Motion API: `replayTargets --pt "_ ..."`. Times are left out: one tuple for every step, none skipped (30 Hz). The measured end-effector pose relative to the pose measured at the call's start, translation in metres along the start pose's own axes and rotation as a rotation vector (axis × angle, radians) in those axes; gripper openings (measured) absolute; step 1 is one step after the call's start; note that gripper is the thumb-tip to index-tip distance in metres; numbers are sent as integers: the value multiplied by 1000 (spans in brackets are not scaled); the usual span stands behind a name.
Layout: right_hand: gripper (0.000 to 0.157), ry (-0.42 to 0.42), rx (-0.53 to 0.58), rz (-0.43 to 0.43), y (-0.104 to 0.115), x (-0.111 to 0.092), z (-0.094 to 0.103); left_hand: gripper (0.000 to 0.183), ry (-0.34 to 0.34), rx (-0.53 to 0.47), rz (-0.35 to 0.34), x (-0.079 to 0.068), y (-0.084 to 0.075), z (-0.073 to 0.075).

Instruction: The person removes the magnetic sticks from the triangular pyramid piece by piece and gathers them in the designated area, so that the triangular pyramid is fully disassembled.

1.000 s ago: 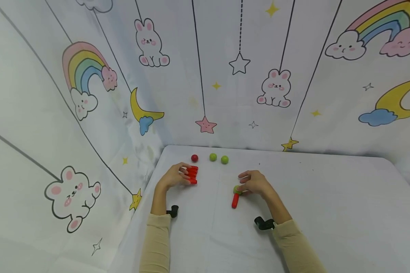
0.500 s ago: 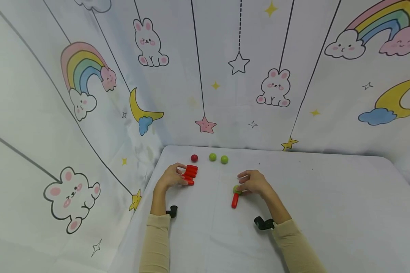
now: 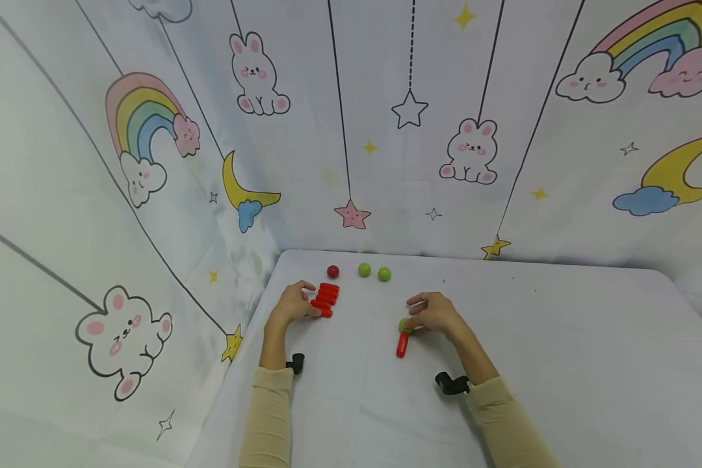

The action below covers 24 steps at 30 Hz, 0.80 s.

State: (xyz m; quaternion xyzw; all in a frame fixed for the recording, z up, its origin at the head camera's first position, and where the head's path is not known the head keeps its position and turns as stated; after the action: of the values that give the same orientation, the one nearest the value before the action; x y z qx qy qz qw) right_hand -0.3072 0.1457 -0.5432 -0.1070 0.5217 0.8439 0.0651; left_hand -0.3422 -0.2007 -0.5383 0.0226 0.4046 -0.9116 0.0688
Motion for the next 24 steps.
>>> replayTargets --pt "51 -1 -2 0 0 0 0 59 -3 5 -3 0 0 0" --pt "51 -1 -2 2 0 0 0 59 -5 7 -4 0 -1 -1" --pt "51 0 0 3 -1 0 -1 59 -7 12 -7 0 -1 -1" --pt "51 2 1 7 -1 0 -1 59 -9 14 -9 0 -1 -1" --pt "51 3 3 8 -1 0 -2 58 -10 16 -11 0 -2 0" --pt "51 6 3 15 0 0 -2 58 -11 17 -12 0 -2 0" --pt "51 10 2 21 0 0 -3 58 -13 17 -14 0 -3 0" --pt "52 11 -1 23 0 -1 -3 58 -16 18 -16 -1 -4 1" --pt "52 11 -7 23 0 -1 -4 58 -18 15 -20 -1 -5 1" --pt "52 11 -14 24 0 -1 -4 57 -21 11 -27 -1 -8 1" --pt "52 9 -21 24 0 -1 -4 57 -21 -1 -31 -2 -11 1" --pt "53 8 -28 24 0 -1 -4 57 -20 -11 -36 -3 -15 0" --pt "53 5 -34 20 0 -1 -3 56 -16 -22 -46 -3 -20 -1" --pt "54 -2 -34 11 -1 -1 -3 56 -11 -35 -58 -4 -25 -3" --pt "54 -8 -36 9 -1 -1 -2 56 -3 -49 -71 -6 -30 -5" --pt "55 -14 -37 8 -1 -1 -2 56 5 -57 -84 -7 -36 -8" --pt "55 -21 -41 8 -1 -2 -1 56 15 -64 -95 -8 -42 -11" --pt "56 -25 -43 11 -1 -2 -1 56 23 -63 -110 -9 -47 -14" --pt "57 -29 -42 10 -1 -2 -1 55 32 -66 -127 -9 -51 -18" --pt "57 -35 -37 6 -1 -1 -1 55 42 -69 -137 -11 -55 -21" --pt "57 -38 -38 7 -1 -1 -2 54 51 -69 -149 -13 -59 -24" --pt "57 -41 -38 6 -2 -1 -2 54 66 -76 -156 -15 -63 -27" --pt "56 -42 -35 4 -3 0 -3 53 77 -87 -165 -17 -66 -31" --pt "56 -42 -31 1 -4 0 -4 52 86 -96 -175 -19 -69 -34"
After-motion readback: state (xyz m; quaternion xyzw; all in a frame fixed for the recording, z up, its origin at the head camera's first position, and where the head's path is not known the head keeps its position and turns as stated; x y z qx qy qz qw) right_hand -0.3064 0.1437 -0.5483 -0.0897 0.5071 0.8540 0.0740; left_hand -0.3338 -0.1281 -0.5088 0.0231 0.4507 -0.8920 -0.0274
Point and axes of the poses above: each hand's wrist, its own x-axis towards the middle knuckle, its own z-axis out of the back of the hand, y = z × x, the point moved 6 cm from there along x, towards the middle knuckle, and after that the axes turned 10 degrees about -y, right-handed, at the moved point
